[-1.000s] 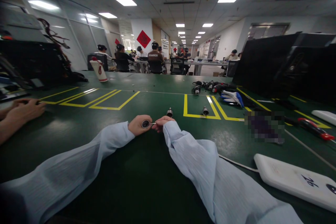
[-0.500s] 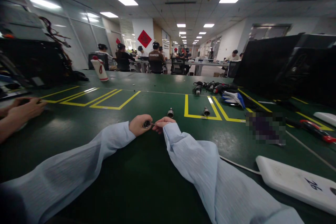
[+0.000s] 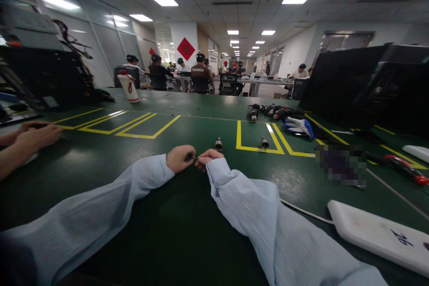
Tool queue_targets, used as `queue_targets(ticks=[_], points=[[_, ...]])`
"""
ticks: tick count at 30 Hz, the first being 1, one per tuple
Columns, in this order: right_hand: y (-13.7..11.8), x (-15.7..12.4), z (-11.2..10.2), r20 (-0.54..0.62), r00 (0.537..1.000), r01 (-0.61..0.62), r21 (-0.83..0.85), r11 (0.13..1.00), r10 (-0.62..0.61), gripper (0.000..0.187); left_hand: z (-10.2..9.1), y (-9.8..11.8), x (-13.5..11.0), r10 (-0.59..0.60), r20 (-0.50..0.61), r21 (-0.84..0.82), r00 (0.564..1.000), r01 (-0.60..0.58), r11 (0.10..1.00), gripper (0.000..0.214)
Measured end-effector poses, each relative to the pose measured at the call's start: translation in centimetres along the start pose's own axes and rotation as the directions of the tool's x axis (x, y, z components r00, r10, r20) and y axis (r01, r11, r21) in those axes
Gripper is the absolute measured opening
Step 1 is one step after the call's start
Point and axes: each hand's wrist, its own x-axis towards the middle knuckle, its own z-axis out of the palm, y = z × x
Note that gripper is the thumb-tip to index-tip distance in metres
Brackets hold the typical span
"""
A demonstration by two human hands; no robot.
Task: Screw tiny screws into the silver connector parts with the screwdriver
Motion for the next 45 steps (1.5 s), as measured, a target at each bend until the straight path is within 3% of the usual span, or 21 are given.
queue_targets(ticks=[7, 12, 20, 31, 38, 41, 45], points=[[0.07, 0.47, -0.66, 0.106, 0.993, -0.067, 0.125, 0.99, 0.054, 0.015, 0.09, 0.24, -0.23, 0.042, -0.137, -0.154, 0.99, -0.063, 0.986, 0.003], [0.24, 0.39, -0.5, 0.096, 0.995, -0.041, 0.128, 0.991, 0.029, 0.016, 0.07, 0.51, -0.24, 0.024, -0.183, -0.205, 0.983, -0.062, 0.977, 0.004], [0.31, 0.08, -0.26, 0.025, 1.0, 0.015, 0.013, 1.0, -0.015, 0.008, 0.15, 0.31, -0.03, 0.066, -0.109, 0.018, 0.992, -0.064, 0.998, 0.006], [0.13, 0.6, -0.97, 0.139, 0.989, -0.08, 0.151, 0.985, 0.059, 0.018, 0.15, 0.41, -0.2, 0.065, -0.178, -0.231, 0.982, -0.106, 0.967, 0.005], [0.27, 0.07, -0.3, 0.025, 1.0, 0.006, 0.04, 0.999, -0.007, 0.01, 0.28, 0.24, -0.03, 0.034, -0.131, -0.068, 0.991, -0.043, 0.997, 0.003], [0.25, 0.08, -0.29, 0.04, 0.999, 0.001, 0.02, 1.0, -0.002, 0.008, 0.34, 0.18, -0.06, 0.084, -0.094, -0.018, 0.992, -0.086, 0.996, 0.006], [0.08, 0.34, -0.69, 0.083, 0.995, -0.054, 0.076, 0.996, 0.048, 0.011, 0.39, 0.14, -0.11, 0.096, -0.14, -0.098, 0.985, -0.11, 0.989, 0.005]])
